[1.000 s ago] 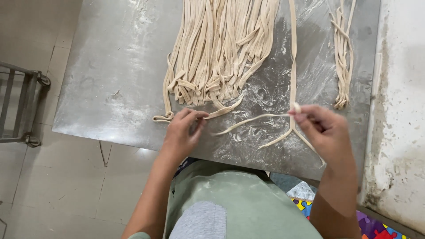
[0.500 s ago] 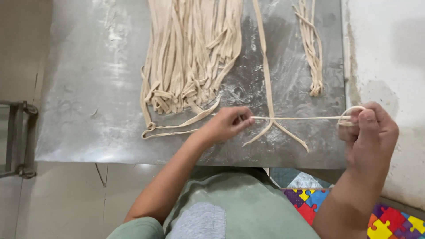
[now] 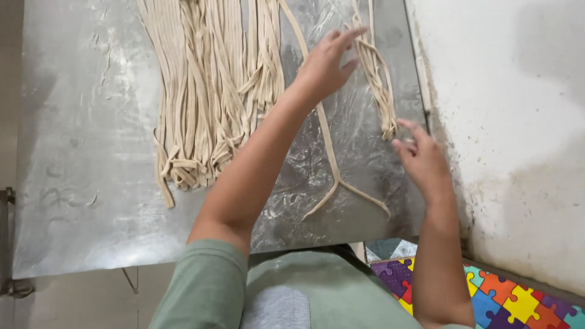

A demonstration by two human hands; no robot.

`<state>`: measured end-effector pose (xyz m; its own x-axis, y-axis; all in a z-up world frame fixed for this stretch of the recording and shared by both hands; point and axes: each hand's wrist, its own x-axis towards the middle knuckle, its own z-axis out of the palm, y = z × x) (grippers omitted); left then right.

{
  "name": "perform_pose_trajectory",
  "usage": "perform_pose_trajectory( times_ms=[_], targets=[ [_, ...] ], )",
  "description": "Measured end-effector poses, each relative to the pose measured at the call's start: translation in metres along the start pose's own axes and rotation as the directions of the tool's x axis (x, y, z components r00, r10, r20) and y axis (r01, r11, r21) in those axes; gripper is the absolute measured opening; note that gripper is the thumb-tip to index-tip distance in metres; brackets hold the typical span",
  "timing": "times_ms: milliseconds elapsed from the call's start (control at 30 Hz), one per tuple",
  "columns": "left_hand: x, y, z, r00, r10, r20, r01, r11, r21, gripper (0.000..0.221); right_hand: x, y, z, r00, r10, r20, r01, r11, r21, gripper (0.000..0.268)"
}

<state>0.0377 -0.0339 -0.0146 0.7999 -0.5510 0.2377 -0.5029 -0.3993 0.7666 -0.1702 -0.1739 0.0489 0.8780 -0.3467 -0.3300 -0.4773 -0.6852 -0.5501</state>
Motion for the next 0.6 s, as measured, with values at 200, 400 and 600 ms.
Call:
perform_pose_trajectory(
  times_ms=[200, 400, 600],
  targets=[
    [-0.095, 0.011, -0.012, 0.998, -0.051, -0.045, 0.039, 0.972, -0.231, 0.015, -0.012, 0.036, 0.01, 0.925, -0.378, -0.034, 0.318, 0.722, 0.614, 0.032],
    [-0.174, 0.043, -0.082, 0.976, -0.2, -0.089, 0.159, 0.927, -0.34, 0.016, -0.028, -0.01, 0.01, 0.857, -0.464, 0.226, 0.207, 0.71, 0.673, 0.033],
    [-0.256, 0.039, -0.129, 0.85, -0.431, -0.303, 0.305, 0.871, -0.386, 0.018, -0.013, -0.053, 0.049, 0.456, -0.491, 0.742, 0.438, 0.85, 0.293, 0.018]
  ],
)
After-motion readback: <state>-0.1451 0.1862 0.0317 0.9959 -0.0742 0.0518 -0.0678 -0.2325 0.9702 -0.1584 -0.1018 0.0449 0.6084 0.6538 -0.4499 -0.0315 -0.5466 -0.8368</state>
